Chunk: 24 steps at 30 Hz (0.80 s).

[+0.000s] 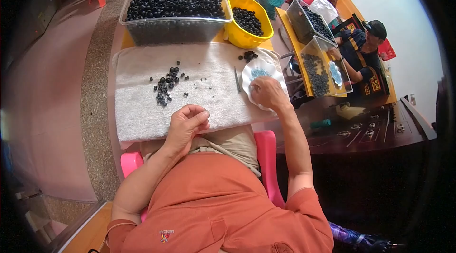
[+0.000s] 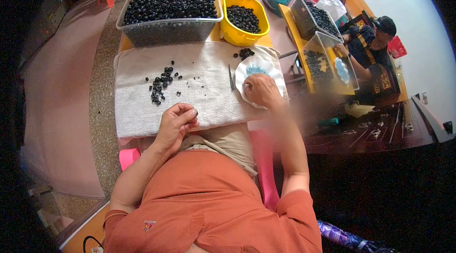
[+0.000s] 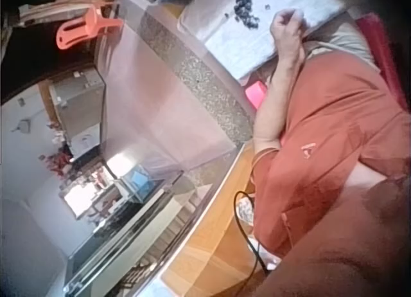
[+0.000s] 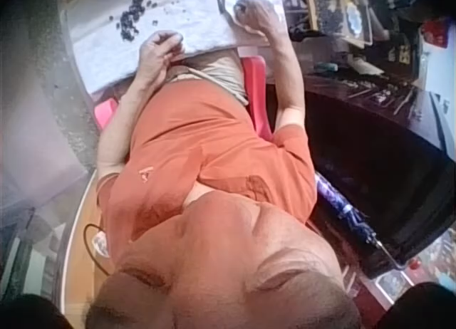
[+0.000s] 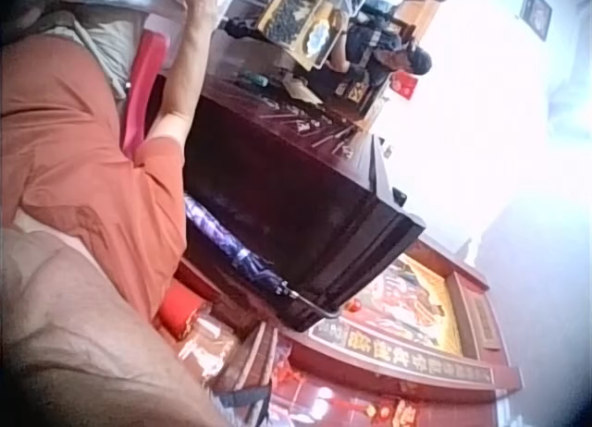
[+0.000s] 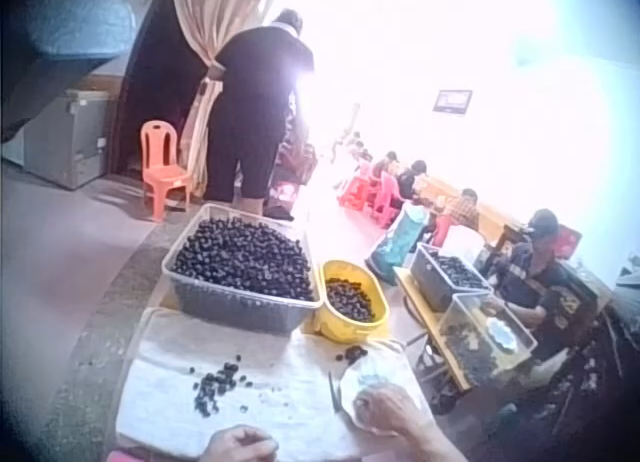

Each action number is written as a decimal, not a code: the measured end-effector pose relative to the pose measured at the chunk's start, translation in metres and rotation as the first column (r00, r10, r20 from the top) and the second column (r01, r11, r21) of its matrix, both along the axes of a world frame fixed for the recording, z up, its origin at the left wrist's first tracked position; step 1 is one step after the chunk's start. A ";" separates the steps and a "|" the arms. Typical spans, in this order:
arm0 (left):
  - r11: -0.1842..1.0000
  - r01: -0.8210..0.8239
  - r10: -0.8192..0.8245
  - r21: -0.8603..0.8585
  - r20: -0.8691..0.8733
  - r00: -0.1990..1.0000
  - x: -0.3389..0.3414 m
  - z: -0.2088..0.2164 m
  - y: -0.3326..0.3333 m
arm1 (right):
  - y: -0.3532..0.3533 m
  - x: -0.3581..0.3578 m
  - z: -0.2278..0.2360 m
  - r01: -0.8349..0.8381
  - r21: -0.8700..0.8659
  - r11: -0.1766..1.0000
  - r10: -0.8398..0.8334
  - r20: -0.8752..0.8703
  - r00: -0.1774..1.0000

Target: Sorting small black round components from a large container onto a white towel and a plate.

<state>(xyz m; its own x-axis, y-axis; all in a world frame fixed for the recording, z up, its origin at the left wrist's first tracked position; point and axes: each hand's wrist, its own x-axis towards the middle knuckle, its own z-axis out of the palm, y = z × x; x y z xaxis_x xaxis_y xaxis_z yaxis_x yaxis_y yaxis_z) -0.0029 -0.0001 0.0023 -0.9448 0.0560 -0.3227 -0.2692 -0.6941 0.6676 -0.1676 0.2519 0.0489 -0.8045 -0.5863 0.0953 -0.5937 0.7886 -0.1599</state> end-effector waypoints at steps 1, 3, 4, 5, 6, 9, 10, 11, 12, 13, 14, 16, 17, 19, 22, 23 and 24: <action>1.000 -0.003 0.003 -0.002 0.006 1.000 0.000 0.001 0.000 | 0.001 0.001 -0.001 0.001 0.000 1.000 -0.001 0.000 1.000; 1.000 -0.002 0.002 -0.004 0.005 1.000 0.000 0.000 0.001 | 0.005 0.000 -0.004 0.005 -0.041 0.999 -0.006 -0.007 1.000; 1.000 -0.001 0.001 -0.006 0.005 1.000 0.000 0.000 0.001 | 0.007 0.000 -0.006 0.006 -0.042 0.999 -0.006 -0.007 1.000; 1.000 0.000 0.000 -0.006 0.005 1.000 0.000 0.000 0.001 | 0.008 0.000 -0.008 0.010 -0.060 0.998 -0.011 -0.017 1.000; 1.000 0.000 0.000 -0.005 0.004 1.000 -0.001 0.000 0.001 | 0.010 0.000 -0.009 0.014 -0.078 0.997 -0.016 -0.028 0.999; 1.000 -0.002 0.002 -0.010 0.007 1.000 0.000 0.001 0.001 | 0.015 -0.001 0.000 0.054 -0.134 0.990 -0.033 0.151 0.988; 1.000 -0.001 0.001 -0.016 0.009 1.000 0.000 0.001 0.001 | 0.015 0.000 0.001 0.055 -0.134 0.990 -0.034 0.151 0.988; 1.000 0.000 0.000 -0.016 0.009 1.000 0.000 0.001 0.001 | 0.015 0.000 0.001 0.052 -0.118 0.992 -0.032 0.162 0.986; 1.000 -0.004 0.004 -0.003 0.008 1.000 0.000 0.001 0.001 | 0.016 0.000 0.002 0.049 -0.102 0.994 -0.031 0.173 0.984; 1.000 -0.007 0.007 0.009 0.006 1.000 0.000 0.000 0.001 | 0.016 0.000 0.003 0.050 -0.102 0.994 -0.032 0.172 0.985; 1.000 -0.006 0.006 0.010 0.005 1.000 0.000 0.000 0.001 | 0.015 0.000 0.004 0.038 -0.091 0.995 -0.022 0.172 0.985; 1.000 -0.010 0.010 0.010 0.008 1.000 -0.001 0.000 0.002 | 0.014 -0.001 0.005 0.026 -0.081 0.996 -0.012 0.173 0.985; 1.000 -0.010 0.010 0.010 0.009 1.000 0.000 0.000 0.002 | 0.013 -0.001 0.005 0.021 -0.070 0.997 -0.009 0.164 0.986; 1.000 -0.013 0.013 0.008 0.010 1.000 0.000 0.000 0.002 | 0.013 -0.004 0.004 0.016 -0.059 0.998 -0.007 0.154 0.988; 1.000 -0.012 0.012 0.004 0.011 1.000 0.000 0.000 0.002 | 0.012 -0.009 0.005 -0.001 0.010 1.000 0.000 0.173 0.985; 1.000 -0.013 0.013 0.005 0.011 1.000 0.000 0.000 0.002 | 0.011 -0.009 0.005 0.017 0.018 1.000 -0.020 0.177 0.984; 1.000 -0.012 0.012 0.007 0.010 1.000 0.000 0.000 0.001 | 0.010 -0.009 0.005 0.036 0.026 0.999 -0.040 0.181 0.983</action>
<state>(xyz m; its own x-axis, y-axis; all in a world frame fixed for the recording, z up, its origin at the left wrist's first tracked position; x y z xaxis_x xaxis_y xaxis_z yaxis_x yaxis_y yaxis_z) -0.0031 0.0014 0.0027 -0.9422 0.0471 -0.3318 -0.2676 -0.7017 0.6603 -0.1764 0.2622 0.0540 -0.8287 -0.5556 -0.0670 -0.5264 0.8146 -0.2437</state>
